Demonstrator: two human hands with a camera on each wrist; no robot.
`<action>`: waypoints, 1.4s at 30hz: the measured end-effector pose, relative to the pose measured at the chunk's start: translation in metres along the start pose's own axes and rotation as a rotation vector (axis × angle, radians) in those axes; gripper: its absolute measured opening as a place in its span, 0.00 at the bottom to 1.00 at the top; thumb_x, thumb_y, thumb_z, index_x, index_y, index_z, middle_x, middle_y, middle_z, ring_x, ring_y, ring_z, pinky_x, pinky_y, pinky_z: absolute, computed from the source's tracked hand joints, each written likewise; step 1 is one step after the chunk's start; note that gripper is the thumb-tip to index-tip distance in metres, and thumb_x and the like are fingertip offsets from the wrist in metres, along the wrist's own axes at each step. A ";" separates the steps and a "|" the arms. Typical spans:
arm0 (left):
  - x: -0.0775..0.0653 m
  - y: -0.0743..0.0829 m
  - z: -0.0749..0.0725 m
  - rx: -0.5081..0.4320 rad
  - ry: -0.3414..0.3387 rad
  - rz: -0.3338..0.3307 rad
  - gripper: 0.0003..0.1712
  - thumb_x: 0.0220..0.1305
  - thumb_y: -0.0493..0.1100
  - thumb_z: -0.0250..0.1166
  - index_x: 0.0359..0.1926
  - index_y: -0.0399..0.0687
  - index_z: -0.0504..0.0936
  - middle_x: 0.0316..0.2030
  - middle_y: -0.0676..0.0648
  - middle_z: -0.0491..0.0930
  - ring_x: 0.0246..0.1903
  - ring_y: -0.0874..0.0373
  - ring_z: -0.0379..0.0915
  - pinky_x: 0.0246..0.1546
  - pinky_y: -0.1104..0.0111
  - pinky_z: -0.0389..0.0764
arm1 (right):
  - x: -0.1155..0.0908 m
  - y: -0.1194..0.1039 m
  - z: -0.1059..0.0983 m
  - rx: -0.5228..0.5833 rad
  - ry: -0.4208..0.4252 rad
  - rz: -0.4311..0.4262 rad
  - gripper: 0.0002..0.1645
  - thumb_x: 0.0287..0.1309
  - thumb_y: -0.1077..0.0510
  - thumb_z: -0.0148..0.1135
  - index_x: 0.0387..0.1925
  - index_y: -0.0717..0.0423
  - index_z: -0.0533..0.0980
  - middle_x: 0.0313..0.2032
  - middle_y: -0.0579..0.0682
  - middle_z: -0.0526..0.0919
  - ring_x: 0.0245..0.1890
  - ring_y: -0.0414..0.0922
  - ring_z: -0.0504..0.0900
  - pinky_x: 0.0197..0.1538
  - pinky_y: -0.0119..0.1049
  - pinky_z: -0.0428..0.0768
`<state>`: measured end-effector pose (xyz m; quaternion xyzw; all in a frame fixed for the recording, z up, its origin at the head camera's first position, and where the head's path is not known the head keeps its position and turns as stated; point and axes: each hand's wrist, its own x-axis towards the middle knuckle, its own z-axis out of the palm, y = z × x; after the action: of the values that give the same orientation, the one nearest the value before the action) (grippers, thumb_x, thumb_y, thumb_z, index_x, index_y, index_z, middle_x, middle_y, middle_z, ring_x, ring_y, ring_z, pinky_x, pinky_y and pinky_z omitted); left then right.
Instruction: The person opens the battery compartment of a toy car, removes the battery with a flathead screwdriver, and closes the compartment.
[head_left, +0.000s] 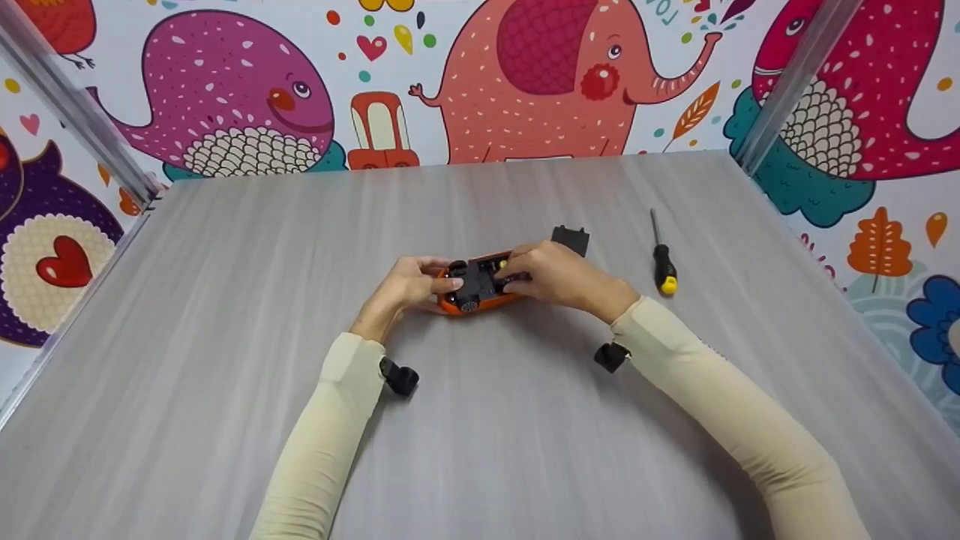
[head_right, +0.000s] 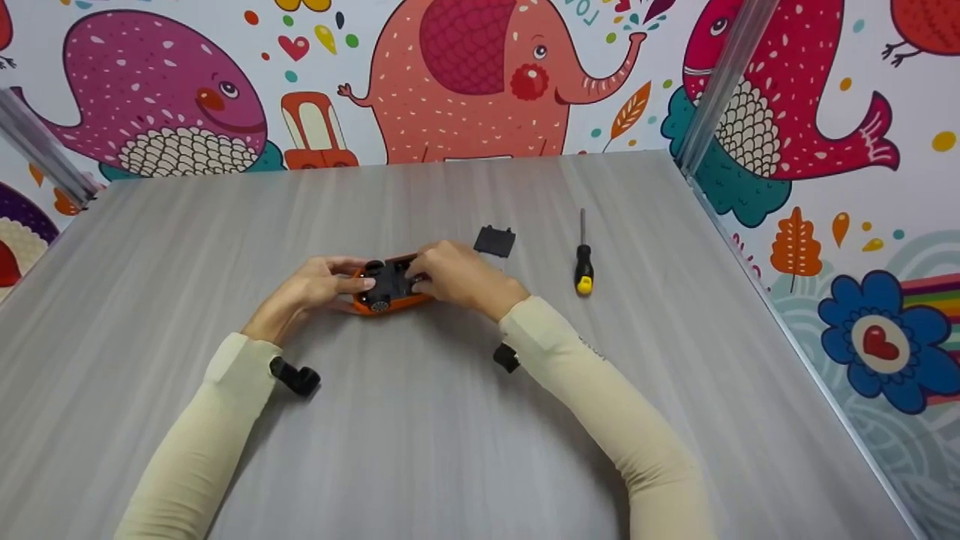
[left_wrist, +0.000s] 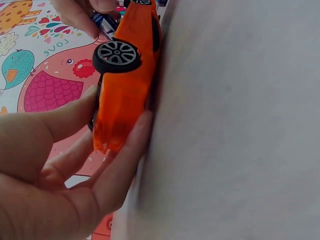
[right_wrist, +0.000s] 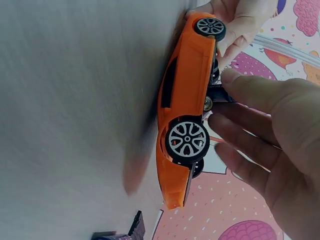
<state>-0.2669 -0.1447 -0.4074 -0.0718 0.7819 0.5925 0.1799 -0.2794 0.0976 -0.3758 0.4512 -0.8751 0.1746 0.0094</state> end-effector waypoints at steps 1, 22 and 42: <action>0.000 -0.001 0.000 -0.001 -0.001 0.001 0.30 0.64 0.34 0.69 0.66 0.39 0.74 0.63 0.35 0.74 0.44 0.51 0.81 0.38 0.63 0.90 | 0.000 0.001 0.000 0.026 0.001 0.014 0.13 0.60 0.59 0.71 0.47 0.56 0.86 0.45 0.54 0.89 0.49 0.49 0.86 0.56 0.44 0.86; 0.001 -0.001 0.001 -0.017 -0.018 0.005 0.30 0.64 0.34 0.68 0.66 0.39 0.74 0.62 0.34 0.75 0.33 0.59 0.80 0.34 0.65 0.90 | -0.008 0.011 -0.013 0.508 0.138 0.430 0.16 0.59 0.54 0.70 0.47 0.55 0.82 0.41 0.52 0.86 0.39 0.46 0.81 0.40 0.37 0.84; 0.003 -0.001 -0.001 -0.004 0.000 0.008 0.30 0.63 0.34 0.69 0.66 0.39 0.74 0.63 0.35 0.75 0.40 0.56 0.81 0.38 0.66 0.89 | -0.042 0.043 -0.026 0.937 0.222 0.692 0.12 0.63 0.51 0.68 0.43 0.52 0.79 0.38 0.45 0.88 0.37 0.41 0.87 0.34 0.33 0.87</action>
<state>-0.2695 -0.1457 -0.4097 -0.0690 0.7811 0.5948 0.1771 -0.2918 0.1617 -0.3713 0.0747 -0.7950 0.5812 -0.1568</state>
